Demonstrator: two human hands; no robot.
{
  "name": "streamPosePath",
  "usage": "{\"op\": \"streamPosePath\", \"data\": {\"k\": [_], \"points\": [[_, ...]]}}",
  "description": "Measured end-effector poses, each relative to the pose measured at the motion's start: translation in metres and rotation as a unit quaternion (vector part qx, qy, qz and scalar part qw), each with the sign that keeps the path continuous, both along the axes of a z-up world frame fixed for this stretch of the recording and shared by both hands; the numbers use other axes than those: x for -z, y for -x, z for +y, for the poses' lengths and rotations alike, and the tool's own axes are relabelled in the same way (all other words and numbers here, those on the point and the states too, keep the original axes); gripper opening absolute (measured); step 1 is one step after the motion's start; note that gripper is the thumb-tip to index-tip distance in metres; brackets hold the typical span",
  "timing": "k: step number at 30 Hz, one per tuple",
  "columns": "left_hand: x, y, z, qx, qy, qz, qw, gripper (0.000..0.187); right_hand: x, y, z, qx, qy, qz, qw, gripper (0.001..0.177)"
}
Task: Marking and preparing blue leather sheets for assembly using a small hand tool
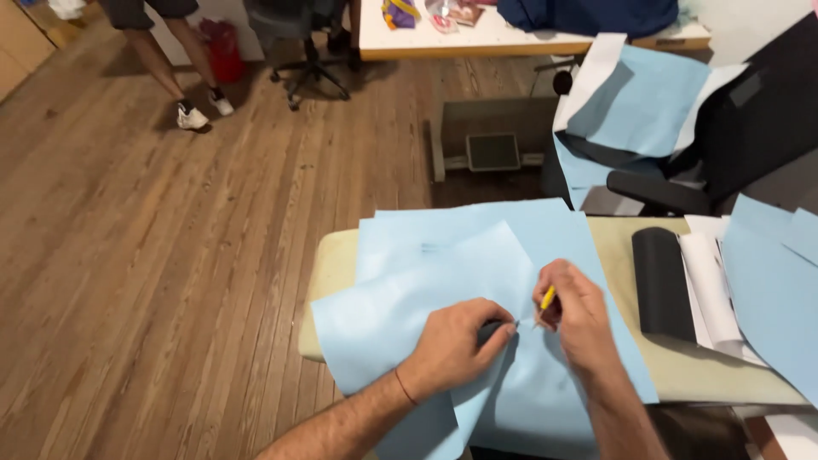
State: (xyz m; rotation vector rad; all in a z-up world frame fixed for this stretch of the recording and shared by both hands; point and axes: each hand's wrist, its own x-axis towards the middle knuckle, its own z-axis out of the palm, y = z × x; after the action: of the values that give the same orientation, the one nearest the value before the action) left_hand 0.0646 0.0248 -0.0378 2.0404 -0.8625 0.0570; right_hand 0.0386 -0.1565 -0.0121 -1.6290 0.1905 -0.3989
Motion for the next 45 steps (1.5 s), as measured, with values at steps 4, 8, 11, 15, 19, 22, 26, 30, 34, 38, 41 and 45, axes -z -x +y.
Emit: {"op": "streamPosePath", "data": {"k": [4, 8, 11, 15, 19, 22, 26, 30, 34, 38, 41, 45], "points": [[0.004, -0.005, -0.003, 0.066, -0.100, -0.005, 0.993, 0.016, 0.037, -0.017, -0.005, -0.020, -0.203, 0.069, 0.976, 0.037], [-0.017, -0.024, -0.009, 0.141, -0.218, -0.115, 0.959, 0.028, 0.033, -0.013, -0.003, -0.004, -0.243, 0.072, 0.967, 0.040], [-0.022, -0.035, -0.025, 0.171, -0.290, -0.180, 0.924, 0.029, 0.040, -0.005, -0.007, 0.042, -0.239, 0.079, 0.967, 0.040], [-0.026, -0.039, -0.047, 0.168, -0.281, -0.299, 0.896, 0.025, 0.044, 0.000, -0.010, 0.099, -0.222, -0.012, 0.970, 0.040], [-0.012, -0.038, -0.065, 0.130, -0.294, -0.379, 0.868, 0.028, 0.034, 0.012, -0.006, 0.125, -0.255, -0.070, 0.956, 0.043], [-0.008, -0.017, -0.055, 0.123, -0.307, -0.416, 0.847, 0.027, 0.021, 0.020, -0.001, 0.122, -0.268, -0.036, 0.955, 0.043], [-0.009, -0.008, -0.033, 0.144, -0.287, -0.384, 0.865, 0.024, 0.026, 0.016, 0.000, 0.098, -0.293, -0.025, 0.951, 0.043], [-0.005, 0.015, -0.020, 0.076, -0.299, -0.262, 0.914, 0.014, 0.034, 0.014, 0.005, 0.090, -0.276, -0.013, 0.957, 0.043], [0.012, 0.036, -0.027, -0.030, -0.256, -0.286, 0.923, 0.014, 0.040, 0.017, 0.011, 0.108, -0.223, -0.019, 0.969, 0.039], [0.020, 0.054, -0.028, -0.064, -0.213, -0.356, 0.908, 0.009, 0.041, 0.014, 0.011, 0.110, -0.228, -0.028, 0.967, 0.040], [0.021, 0.062, -0.030, -0.082, -0.213, -0.358, 0.905, 0.010, 0.049, 0.012, 0.007, 0.115, -0.219, -0.046, 0.968, 0.032], [0.022, 0.059, -0.027, -0.105, -0.194, -0.320, 0.921, 0.003, 0.035, 0.020, 0.015, 0.098, -0.193, -0.018, 0.976, 0.040]]}}
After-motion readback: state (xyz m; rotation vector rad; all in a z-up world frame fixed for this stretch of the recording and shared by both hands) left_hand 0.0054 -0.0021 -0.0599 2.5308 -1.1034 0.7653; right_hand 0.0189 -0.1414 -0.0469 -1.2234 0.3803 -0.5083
